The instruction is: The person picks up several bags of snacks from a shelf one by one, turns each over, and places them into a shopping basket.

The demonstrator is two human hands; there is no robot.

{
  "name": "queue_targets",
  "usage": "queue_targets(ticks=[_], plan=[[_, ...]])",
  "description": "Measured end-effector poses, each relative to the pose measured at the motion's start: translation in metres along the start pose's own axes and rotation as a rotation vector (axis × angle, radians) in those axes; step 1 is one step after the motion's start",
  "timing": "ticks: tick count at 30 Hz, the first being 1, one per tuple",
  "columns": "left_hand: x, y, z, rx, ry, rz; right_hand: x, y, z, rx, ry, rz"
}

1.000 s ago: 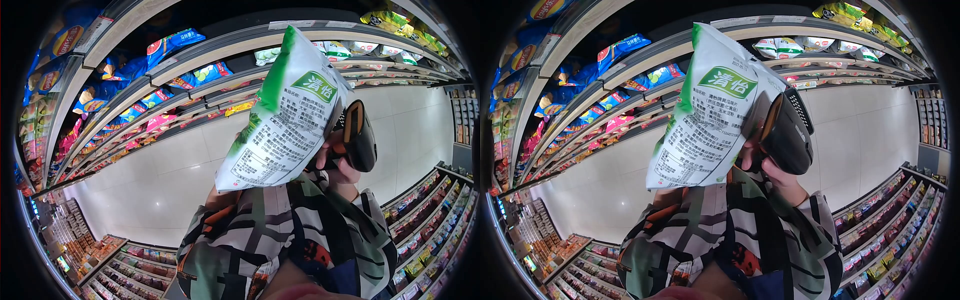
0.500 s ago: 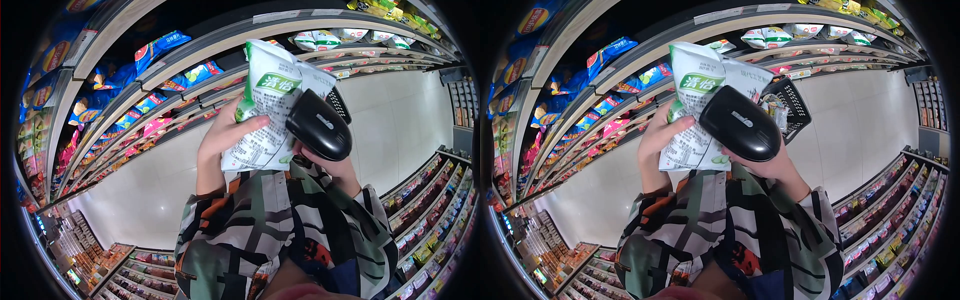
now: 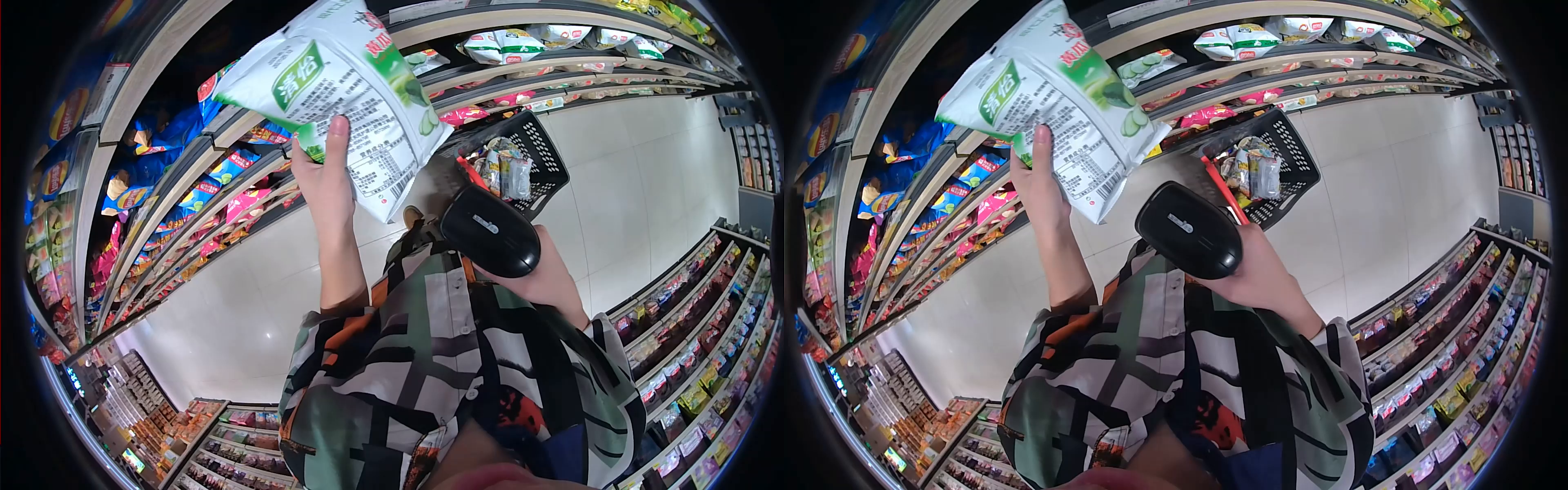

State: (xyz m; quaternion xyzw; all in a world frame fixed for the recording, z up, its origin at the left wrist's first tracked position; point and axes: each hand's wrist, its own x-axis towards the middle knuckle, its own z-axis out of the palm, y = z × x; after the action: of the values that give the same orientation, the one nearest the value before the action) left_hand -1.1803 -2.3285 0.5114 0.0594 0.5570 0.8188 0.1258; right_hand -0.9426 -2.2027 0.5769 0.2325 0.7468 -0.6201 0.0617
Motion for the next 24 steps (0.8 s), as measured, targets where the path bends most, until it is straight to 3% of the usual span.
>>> queue_targets(ticks=[3, 5, 12, 21, 23, 24], plan=[[0.001, -0.003, -0.003, -0.082, 0.032, -0.019, 0.005, 0.0, 0.007, 0.018, -0.003, -0.015], [0.001, -0.003, -0.004, -0.161, 0.041, -0.065, 0.007, -0.003, 0.011, 0.036, 0.094, -0.171], [-0.004, -0.012, -0.001, -0.228, 0.072, -0.087, 0.003, 0.001, 0.002, 0.066, 0.037, -0.063], [-0.006, -0.022, -0.003, -0.219, 0.104, -0.064, 0.006, 0.009, -0.007, 0.026, -0.05, -0.112], [-0.01, -0.025, 0.003, -0.199, 0.112, -0.036, 0.003, 0.016, -0.014, -0.08, -0.053, -0.324], [-0.012, -0.026, 0.007, -0.191, 0.107, -0.038, 0.001, 0.02, -0.017, -0.07, -0.049, -0.323]])
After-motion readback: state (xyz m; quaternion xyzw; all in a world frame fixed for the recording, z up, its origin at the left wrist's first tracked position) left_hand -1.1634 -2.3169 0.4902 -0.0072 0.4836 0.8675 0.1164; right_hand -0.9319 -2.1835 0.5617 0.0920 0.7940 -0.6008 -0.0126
